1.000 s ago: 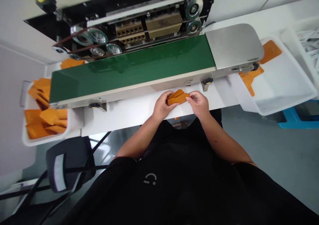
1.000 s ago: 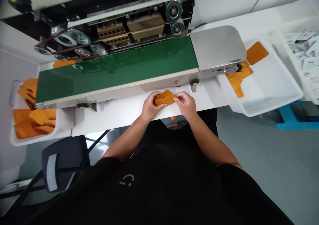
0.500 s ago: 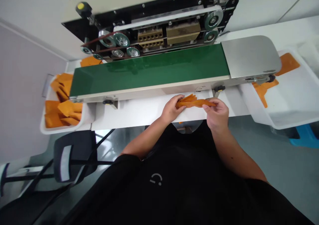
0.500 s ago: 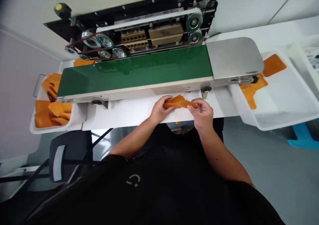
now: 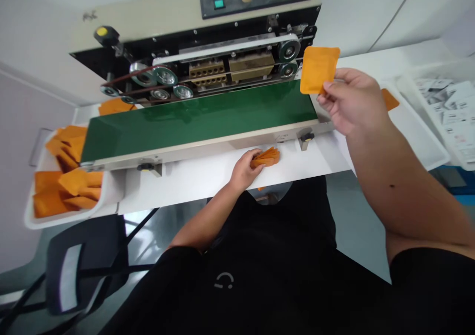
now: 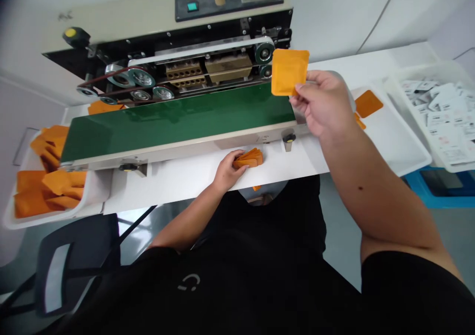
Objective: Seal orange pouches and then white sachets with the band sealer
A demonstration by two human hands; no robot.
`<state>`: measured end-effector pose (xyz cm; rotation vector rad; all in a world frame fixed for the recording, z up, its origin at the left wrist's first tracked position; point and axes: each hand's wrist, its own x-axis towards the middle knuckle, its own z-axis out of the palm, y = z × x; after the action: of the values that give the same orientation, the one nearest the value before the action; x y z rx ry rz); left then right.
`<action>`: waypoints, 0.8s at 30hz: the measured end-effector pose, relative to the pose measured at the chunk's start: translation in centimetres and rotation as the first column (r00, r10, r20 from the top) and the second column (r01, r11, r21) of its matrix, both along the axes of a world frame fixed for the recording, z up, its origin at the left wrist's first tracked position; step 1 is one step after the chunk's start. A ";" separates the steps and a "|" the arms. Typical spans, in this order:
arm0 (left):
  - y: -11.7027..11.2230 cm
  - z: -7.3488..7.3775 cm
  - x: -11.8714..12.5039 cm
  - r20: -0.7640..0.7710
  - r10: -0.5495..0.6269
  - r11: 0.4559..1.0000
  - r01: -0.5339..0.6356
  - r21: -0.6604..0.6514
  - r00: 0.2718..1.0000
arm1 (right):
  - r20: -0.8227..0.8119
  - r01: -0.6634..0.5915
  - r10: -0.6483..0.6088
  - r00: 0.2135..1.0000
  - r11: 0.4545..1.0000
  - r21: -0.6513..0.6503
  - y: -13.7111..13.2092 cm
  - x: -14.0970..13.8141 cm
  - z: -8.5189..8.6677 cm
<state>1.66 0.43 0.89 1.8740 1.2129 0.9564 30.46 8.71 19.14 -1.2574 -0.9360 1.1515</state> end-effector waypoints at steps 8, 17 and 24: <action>0.1 -0.1 0.0 0.004 -0.025 1.000 0.025 0.006 1.000 | 0.068 0.051 -0.043 0.997 0.991 -0.123 5.9 2.9 -1.4; 0.2 0.0 -0.1 -0.022 -0.035 0.999 0.035 -0.006 0.999 | -0.012 -0.023 0.021 1.000 0.987 -0.161 8.9 -1.1 -2.2; 0.1 0.6 -0.1 -0.017 -0.027 1.000 0.026 -0.012 0.999 | 0.058 0.162 -0.167 0.984 0.983 0.083 1.7 -4.2 -0.7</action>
<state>1.58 0.53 1.48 1.8881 1.1985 0.9186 26.24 10.46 18.43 -1.2898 -0.8977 0.9413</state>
